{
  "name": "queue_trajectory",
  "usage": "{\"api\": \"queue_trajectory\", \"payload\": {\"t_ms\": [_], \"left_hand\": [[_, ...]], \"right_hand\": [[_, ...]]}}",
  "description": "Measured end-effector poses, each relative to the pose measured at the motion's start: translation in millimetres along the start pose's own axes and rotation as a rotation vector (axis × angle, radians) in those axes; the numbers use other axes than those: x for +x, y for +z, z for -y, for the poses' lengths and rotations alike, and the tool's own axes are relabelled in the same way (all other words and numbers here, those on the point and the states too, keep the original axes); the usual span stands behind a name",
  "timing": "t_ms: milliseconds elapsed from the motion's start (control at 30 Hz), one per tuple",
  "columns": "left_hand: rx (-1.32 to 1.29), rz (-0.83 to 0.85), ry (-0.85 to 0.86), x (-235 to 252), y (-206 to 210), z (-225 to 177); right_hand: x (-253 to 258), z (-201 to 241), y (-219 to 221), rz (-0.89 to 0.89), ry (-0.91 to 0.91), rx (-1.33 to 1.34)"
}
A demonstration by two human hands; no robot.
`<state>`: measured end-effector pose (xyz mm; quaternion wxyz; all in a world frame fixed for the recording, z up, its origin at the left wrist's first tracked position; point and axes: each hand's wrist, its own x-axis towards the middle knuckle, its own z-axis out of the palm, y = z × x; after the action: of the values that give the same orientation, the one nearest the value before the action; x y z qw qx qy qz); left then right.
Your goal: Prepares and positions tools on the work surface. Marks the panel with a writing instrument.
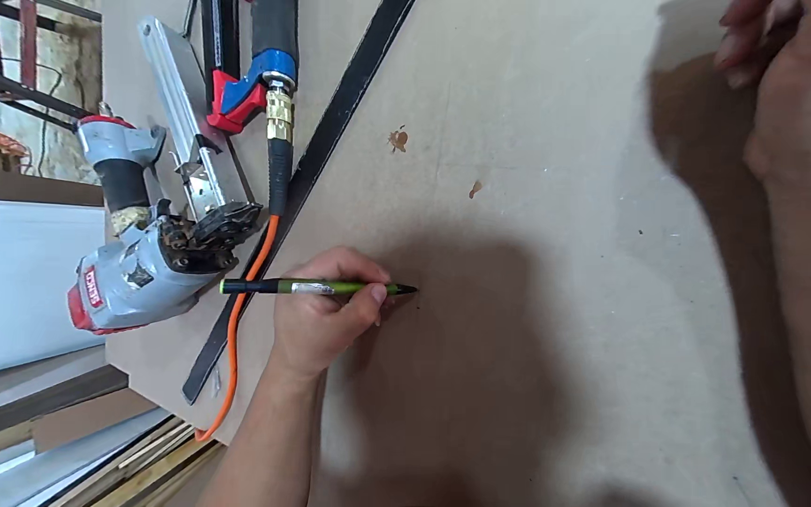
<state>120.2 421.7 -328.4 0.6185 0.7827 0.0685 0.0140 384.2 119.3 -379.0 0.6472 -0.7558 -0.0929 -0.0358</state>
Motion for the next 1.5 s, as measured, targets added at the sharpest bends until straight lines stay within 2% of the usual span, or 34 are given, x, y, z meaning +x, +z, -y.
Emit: {"api": "queue_trajectory", "payload": {"t_ms": [133, 300, 467, 600, 767, 933, 1167, 1233, 1367, 1500], "left_hand": [[0.060, 0.034, 0.047, 55, 7, -2], [0.101, 0.233, 0.152, 132, 33, -14], [0.019, 0.360, 0.179, 161, 54, -20], [0.031, 0.386, 0.175, 167, 60, -24], [0.052, 0.367, 0.183, 160, 49, -21], [0.091, 0.240, 0.138, 124, 13, -11], [0.054, 0.286, 0.190, 145, 37, -16], [0.075, 0.283, 0.190, 140, 32, -15], [0.201, 0.152, 0.122, 91, 7, -10], [0.096, 0.039, 0.026, 36, -5, -2]], "right_hand": [[0, 14, 2, -0.005, 0.008, -0.044], [-3, 29, 3, -0.010, 0.036, -0.037], [-3, 29, 3, -0.016, 0.027, -0.051], [-2, 29, 3, -0.022, 0.012, -0.047], [-2, 29, 2, -0.010, 0.028, -0.043], [-3, 26, 3, -0.014, 0.021, -0.029], [1, 15, 0, 0.000, 0.011, -0.060], [1, 11, -1, 0.004, 0.002, -0.049], [0, 9, -1, -0.006, 0.008, -0.036], [1, 4, -2, 0.003, -0.012, -0.030]]}}
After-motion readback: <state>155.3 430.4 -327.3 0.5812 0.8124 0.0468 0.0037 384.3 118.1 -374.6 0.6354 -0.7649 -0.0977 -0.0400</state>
